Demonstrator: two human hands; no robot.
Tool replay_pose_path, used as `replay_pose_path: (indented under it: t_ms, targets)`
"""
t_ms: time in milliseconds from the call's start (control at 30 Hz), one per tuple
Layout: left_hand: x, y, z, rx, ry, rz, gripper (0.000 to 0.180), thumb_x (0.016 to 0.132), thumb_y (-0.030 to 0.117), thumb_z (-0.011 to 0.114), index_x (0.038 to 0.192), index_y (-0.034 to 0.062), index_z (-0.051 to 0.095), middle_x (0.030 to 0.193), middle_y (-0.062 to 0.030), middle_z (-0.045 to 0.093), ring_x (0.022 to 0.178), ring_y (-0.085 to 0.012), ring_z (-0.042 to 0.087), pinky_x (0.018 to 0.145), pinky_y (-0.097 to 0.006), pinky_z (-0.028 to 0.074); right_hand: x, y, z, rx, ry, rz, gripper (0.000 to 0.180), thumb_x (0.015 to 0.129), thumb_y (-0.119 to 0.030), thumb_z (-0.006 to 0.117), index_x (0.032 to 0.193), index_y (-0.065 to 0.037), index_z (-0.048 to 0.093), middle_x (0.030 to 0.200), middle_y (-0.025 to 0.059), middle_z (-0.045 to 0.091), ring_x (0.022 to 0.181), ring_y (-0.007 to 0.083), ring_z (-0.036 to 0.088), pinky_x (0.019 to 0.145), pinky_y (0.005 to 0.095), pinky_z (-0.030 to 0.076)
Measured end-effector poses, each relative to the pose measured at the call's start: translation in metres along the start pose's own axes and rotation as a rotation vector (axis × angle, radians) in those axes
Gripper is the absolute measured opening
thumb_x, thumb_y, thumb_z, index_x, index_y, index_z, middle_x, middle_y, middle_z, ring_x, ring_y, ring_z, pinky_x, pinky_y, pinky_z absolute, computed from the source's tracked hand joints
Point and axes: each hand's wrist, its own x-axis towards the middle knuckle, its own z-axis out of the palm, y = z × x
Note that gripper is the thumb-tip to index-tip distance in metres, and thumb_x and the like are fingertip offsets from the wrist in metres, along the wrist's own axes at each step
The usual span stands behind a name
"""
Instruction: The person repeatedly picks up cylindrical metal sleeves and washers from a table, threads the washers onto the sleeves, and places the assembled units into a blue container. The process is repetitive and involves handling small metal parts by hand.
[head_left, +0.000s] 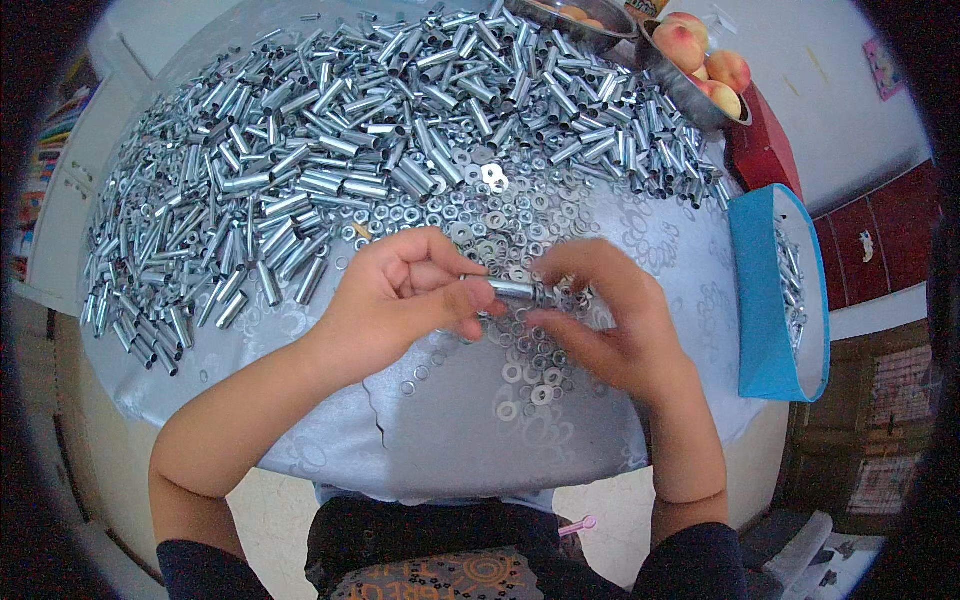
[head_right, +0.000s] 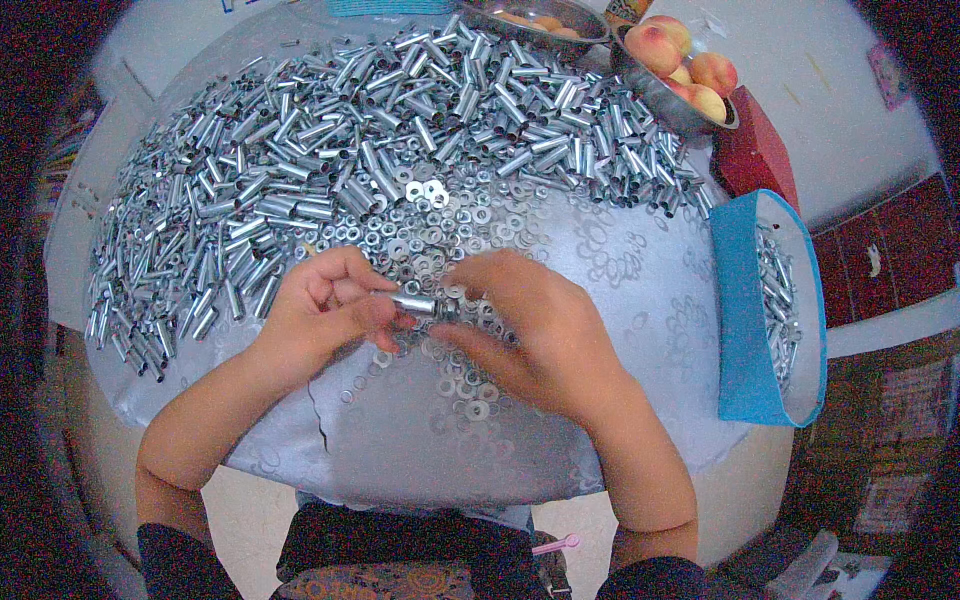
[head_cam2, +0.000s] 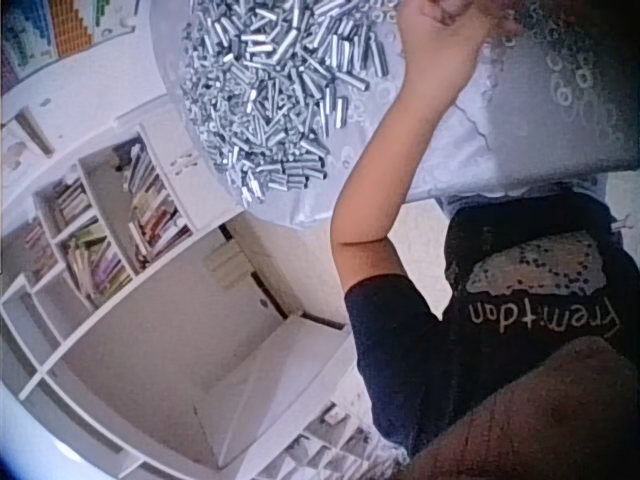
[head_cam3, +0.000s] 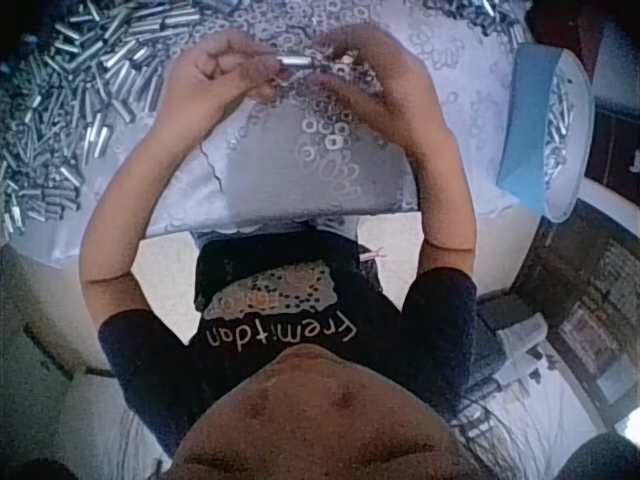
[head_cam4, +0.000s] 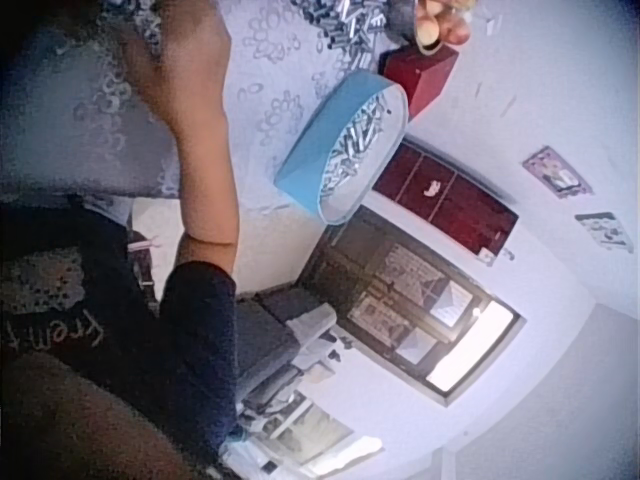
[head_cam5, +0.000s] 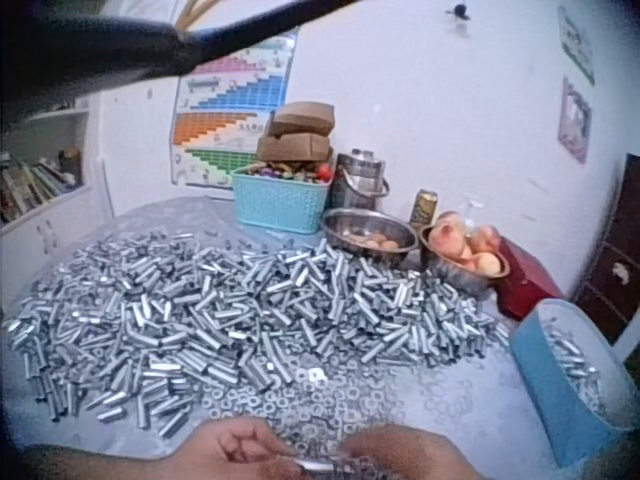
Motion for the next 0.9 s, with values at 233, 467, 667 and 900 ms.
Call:
replay_pose_path:
  t_ms: [233,467,667,900]
  targets:
    - [-0.001,0.001,0.0,0.004,-0.007,-0.018,0.014,0.082,0.005,0.058,0.092,-0.002,0.051,0.088,-0.016,0.062,0.073,-0.0159,0.061,0.065,-0.027,0.051,0.002,-0.005,0.003,0.007,0.06,-0.02,0.021,0.072,-0.018,0.067,0.086,-0.005,0.061,0.073,0.0109,0.059,0.066,0.0285,0.058,0.056,0.0354,0.046]
    - [-0.002,0.002,0.001,0.006,-0.018,-0.022,0.014,0.082,0.006,0.059,0.091,-0.0017,0.051,0.087,-0.0145,0.063,0.073,-0.0161,0.061,0.066,-0.027,0.051,0.001,-0.008,-0.002,0.034,-0.045,0.012,0.027,0.07,-0.02,0.069,0.091,-0.005,0.059,0.076,0.0104,0.059,0.065,0.0281,0.058,0.056,0.035,0.046]
    - [-0.001,0.003,0.002,0.023,-0.005,-0.017,0.014,0.082,0.005,0.059,0.091,-0.0014,0.051,0.085,-0.0142,0.063,0.071,-0.0158,0.061,0.065,-0.025,0.05,0.002,-0.006,0.001,-0.003,0.015,-0.07,0.024,0.071,-0.019,0.067,0.09,-0.006,0.059,0.076,0.0096,0.059,0.066,0.0278,0.059,0.055,0.0358,0.047]
    - [0.0,0.0,0.001,0.032,-0.018,-0.024,0.013,0.082,0.005,0.058,0.091,-0.0013,0.051,0.085,-0.0152,0.063,0.072,-0.0159,0.061,0.065,-0.026,0.05,0.002,-0.007,0.0,-0.046,0.032,-0.042,0.025,0.071,-0.022,0.067,0.089,-0.006,0.059,0.075,0.0094,0.059,0.063,0.0278,0.058,0.054,0.0365,0.046]
